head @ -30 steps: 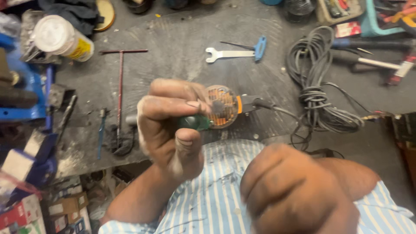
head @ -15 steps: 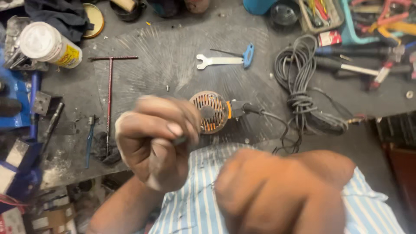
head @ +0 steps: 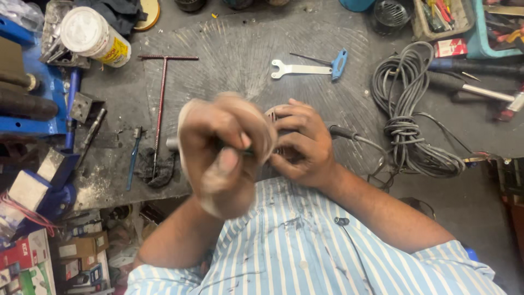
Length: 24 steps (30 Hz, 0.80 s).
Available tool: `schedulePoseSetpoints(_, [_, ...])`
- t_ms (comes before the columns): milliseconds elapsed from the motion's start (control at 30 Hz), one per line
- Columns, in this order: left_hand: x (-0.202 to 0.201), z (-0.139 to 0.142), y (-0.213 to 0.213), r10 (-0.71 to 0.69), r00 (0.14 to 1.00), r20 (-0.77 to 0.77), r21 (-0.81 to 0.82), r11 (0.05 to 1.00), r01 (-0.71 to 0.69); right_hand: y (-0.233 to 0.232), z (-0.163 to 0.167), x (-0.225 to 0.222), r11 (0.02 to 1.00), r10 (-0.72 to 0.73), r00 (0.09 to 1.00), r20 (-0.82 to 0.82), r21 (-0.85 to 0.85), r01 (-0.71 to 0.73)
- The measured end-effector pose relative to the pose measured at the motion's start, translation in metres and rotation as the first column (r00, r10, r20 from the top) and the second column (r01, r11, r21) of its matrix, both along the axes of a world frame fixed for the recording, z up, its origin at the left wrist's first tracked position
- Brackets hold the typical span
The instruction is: The person works on a rotary hammer power drill at a workbench. They unscrew fasteners with a screwdriver, remove the fan housing cover, reposition the drill, wipe its body with a cloth, and use a T-handle tool and a blue hand tool on the drill's housing.
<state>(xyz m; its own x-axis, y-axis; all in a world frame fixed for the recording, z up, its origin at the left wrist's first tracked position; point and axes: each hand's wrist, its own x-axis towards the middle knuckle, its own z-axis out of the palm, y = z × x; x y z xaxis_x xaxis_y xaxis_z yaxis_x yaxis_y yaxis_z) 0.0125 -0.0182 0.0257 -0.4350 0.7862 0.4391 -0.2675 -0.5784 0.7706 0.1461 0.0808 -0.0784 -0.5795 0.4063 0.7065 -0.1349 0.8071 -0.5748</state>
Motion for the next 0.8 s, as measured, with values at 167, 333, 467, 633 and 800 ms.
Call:
schedulePoseSetpoints(167, [0.025,0.012,-0.006,0.177,0.912,-0.369,0.086,0.984,-0.156,0.001,-0.008,0.001,0.999,0.014,0.998,-0.064,0.035,-0.012])
schedulePoseSetpoints(333, [-0.01,0.035,0.018,-0.63,0.754,-0.183,0.016,0.765,0.643,0.004,-0.011,0.0,0.999,0.005,0.997,-0.08,0.041,-0.002])
schedulePoseSetpoints(467, [0.028,0.049,0.018,0.133,0.886,-0.444,0.032,0.991,-0.133,0.004,-0.01,0.003,0.999,0.013,0.997,-0.079,0.039,-0.01])
schedulePoseSetpoints(633, [0.003,0.058,0.027,-0.346,0.74,-0.577,-0.098,0.929,0.358,0.005,-0.008,0.005,1.0,0.024,0.998,-0.062,0.016,-0.023])
schedulePoseSetpoints(800, [0.005,0.036,0.023,-0.367,0.867,-0.338,0.047,0.913,0.405,0.005,-0.008,0.004,0.999,0.017,0.997,-0.082,0.03,-0.015])
